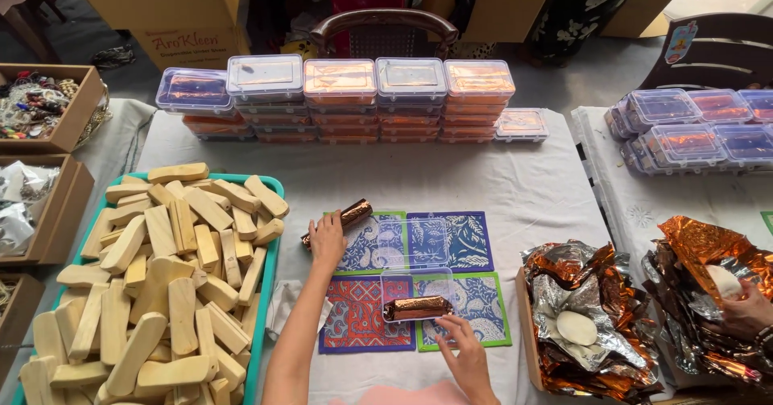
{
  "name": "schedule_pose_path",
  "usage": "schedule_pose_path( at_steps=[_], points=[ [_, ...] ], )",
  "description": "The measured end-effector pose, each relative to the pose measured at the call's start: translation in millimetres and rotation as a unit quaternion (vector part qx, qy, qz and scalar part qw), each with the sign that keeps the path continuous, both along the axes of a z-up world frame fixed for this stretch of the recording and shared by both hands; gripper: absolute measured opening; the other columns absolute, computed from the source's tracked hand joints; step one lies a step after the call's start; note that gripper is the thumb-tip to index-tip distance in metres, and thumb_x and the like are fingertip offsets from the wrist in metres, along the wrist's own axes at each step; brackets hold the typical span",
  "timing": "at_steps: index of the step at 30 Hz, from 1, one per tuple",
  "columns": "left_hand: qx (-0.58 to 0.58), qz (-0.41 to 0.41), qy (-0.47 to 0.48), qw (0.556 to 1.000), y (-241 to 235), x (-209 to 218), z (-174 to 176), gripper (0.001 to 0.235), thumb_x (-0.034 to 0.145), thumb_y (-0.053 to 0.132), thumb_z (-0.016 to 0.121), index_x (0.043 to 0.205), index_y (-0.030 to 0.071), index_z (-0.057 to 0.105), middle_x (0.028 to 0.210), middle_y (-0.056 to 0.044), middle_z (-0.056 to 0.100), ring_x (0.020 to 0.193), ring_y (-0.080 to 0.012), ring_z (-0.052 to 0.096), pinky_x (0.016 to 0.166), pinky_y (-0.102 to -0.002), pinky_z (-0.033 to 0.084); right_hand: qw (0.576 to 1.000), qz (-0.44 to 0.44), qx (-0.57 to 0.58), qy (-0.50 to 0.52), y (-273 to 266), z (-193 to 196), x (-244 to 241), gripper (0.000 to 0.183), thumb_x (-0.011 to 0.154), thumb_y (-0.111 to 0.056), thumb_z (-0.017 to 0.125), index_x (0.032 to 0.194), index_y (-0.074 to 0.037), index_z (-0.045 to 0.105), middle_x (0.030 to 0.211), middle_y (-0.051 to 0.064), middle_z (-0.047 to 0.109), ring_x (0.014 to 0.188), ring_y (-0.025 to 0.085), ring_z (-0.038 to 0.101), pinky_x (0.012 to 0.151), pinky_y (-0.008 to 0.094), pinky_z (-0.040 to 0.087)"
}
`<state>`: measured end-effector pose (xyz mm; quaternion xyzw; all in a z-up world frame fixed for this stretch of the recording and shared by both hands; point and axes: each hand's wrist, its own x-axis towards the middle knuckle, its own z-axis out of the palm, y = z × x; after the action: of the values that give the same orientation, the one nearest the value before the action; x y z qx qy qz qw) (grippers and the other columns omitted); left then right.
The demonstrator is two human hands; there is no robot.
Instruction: The person wipes a small plastic container with a white cloth, places a foil-wrapped item inside, and closes the lid. They then wipe a wooden block with the cloth and wrap it in a sheet of foil. The person handles the items one at a time on a table covered with a white cloth.
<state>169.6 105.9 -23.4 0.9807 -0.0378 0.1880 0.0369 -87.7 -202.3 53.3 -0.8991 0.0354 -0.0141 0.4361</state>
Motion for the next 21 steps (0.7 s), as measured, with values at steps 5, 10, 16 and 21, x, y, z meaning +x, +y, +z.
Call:
schedule_pose_path(
  at_steps=[5, 10, 16, 21],
  points=[
    [-0.036, 0.021, 0.154, 0.987, 14, 26, -12, 0.069, 0.073, 0.031, 0.086, 0.134, 0.013, 0.059, 0.12, -0.007, 0.064, 0.114, -0.0246, 0.063, 0.109, -0.05, 0.038, 1.0, 0.013, 0.014, 0.004, -1, -21, -16, 0.036, 0.086, -0.01, 0.075, 0.121, -0.016, 0.072, 0.125, 0.002, 0.066, 0.082, 0.013, 0.077, 0.073, 0.028, 0.067],
    [-0.003, 0.018, 0.184, 0.983, 15, 25, 15, 0.055, 0.07, 0.039, 0.087, 0.117, 0.016, 0.068, 0.11, -0.004, 0.068, 0.11, -0.023, 0.065, 0.1, -0.048, 0.042, 0.999, 0.033, 0.018, 0.011, -1, -17, -13, 0.039, 0.085, -0.011, 0.076, 0.124, -0.018, 0.072, 0.124, 0.001, 0.068, 0.082, 0.012, 0.077, 0.072, 0.028, 0.067],
    [-0.147, 0.062, 0.144, 0.977, 7, -24, 62, 0.049, 0.068, 0.04, 0.084, 0.11, 0.016, 0.073, 0.101, -0.005, 0.074, 0.095, -0.024, 0.072, 0.092, -0.043, 0.047, 0.998, 0.061, 0.014, 0.015, 5, 11, -5, 0.037, 0.087, -0.013, 0.076, 0.123, -0.015, 0.07, 0.122, 0.002, 0.068, 0.079, 0.014, 0.076, 0.075, 0.03, 0.064],
    [-0.664, -0.034, 0.206, 0.718, -31, -108, 52, 0.056, 0.074, 0.026, 0.09, 0.121, 0.006, 0.067, 0.107, -0.008, 0.078, 0.098, -0.0185, 0.074, 0.093, -0.032, 0.059, 0.995, 0.029, 0.091, -0.019, 15, -1, 15, 0.038, 0.086, -0.017, 0.079, 0.124, -0.012, 0.072, 0.11, 0.005, 0.076, 0.087, 0.016, 0.077, 0.077, 0.031, 0.062]
  ],
)
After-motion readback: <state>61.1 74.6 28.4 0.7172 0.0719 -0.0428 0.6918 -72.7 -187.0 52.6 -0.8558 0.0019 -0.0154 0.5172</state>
